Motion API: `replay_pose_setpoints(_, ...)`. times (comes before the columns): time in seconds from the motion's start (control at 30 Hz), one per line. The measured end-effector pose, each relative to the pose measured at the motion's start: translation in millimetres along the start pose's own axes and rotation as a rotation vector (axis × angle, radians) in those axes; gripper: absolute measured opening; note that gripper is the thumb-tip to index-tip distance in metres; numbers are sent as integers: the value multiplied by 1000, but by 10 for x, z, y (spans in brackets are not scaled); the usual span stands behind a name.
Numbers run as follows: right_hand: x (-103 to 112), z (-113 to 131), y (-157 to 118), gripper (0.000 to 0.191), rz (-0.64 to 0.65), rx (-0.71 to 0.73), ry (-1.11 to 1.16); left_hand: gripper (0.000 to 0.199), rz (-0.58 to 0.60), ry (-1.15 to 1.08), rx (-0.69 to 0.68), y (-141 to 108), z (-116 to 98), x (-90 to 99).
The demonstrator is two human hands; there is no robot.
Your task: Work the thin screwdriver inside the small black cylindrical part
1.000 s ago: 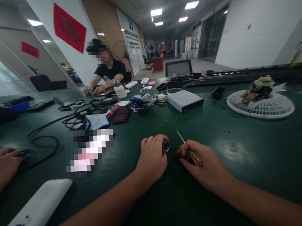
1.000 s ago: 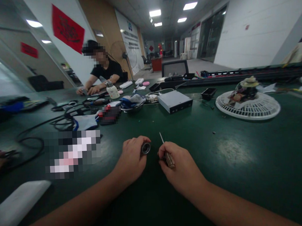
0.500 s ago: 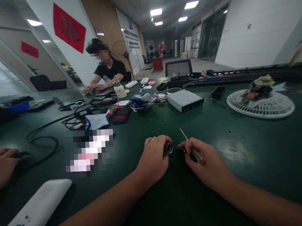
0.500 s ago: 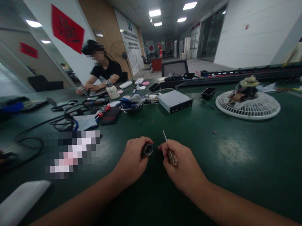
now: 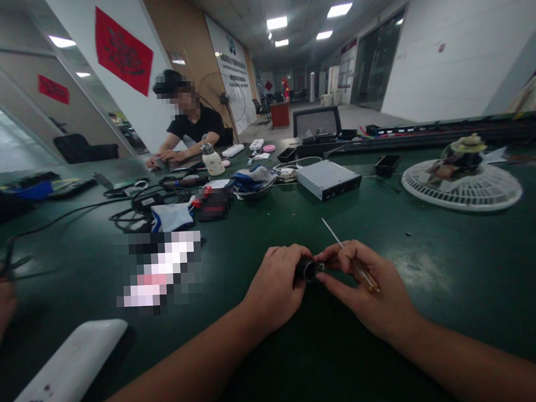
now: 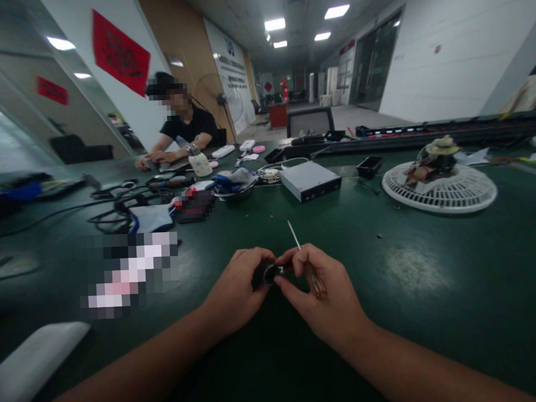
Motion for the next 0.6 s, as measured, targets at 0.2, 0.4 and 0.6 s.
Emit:
replay_pose_setpoints(0.2, 7, -14, -7, 29, -23, 18, 48, 28, 2, 4, -4, 5, -20, 12)
replay_pose_setpoints(0.4, 0, -16, -11, 28, 18, 0, 26, 28, -2, 4, 18, 8, -17, 27)
replay_pose_setpoints(0.6, 16, 26, -17, 29, -20, 3, -96, 24, 15, -1, 9, 9, -23, 28)
Point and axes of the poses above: each hand's wrist, its own y-axis towards the middle knuckle, its own x-axis out of the back of the hand, z = x × y, the point moved 3 cm from there along y, towards the middle knuckle, and after that the axes turned 3 degrees about -x, right-handed, at the moved point
